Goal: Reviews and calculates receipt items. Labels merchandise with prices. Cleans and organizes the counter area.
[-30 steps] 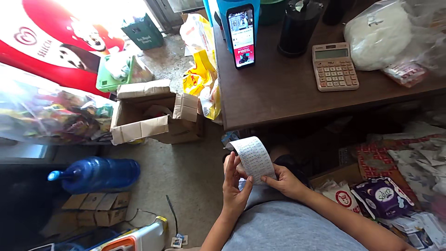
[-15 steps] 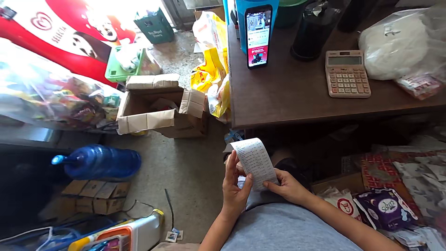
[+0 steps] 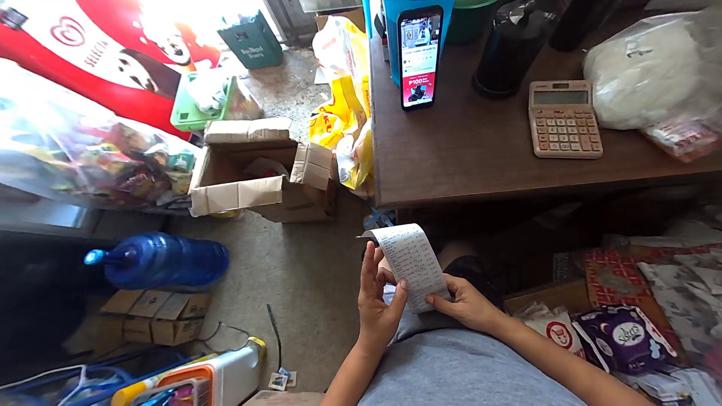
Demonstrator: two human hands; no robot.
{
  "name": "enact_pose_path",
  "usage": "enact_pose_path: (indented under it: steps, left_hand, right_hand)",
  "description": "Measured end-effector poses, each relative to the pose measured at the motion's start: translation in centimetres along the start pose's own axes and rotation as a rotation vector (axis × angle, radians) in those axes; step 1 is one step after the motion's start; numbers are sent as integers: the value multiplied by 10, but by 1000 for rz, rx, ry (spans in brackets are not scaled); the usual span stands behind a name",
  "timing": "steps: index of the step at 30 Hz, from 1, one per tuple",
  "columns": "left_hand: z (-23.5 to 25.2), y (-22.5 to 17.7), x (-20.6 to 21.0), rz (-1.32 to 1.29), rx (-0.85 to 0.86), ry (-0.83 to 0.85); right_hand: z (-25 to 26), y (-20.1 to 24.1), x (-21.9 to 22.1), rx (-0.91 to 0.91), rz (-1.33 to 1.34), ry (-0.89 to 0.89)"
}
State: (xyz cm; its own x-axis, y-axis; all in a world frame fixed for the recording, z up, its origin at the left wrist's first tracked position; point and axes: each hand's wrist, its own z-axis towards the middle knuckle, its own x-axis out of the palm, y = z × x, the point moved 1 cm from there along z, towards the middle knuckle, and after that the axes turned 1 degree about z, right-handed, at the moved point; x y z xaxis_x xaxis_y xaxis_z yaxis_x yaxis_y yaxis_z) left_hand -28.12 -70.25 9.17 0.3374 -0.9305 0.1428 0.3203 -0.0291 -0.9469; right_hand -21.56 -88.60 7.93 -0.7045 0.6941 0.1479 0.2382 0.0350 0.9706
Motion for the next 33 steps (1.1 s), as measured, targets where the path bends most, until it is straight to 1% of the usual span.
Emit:
enact_pose_path:
  steps: [26,33]
  left_hand:
    - [-1,0,1,13,6,2]
    - [0,-2,0,13,14,-19]
  right_hand:
    - [0,-2,0,21,-27,19]
    - [0,-5,0,35,-61,61]
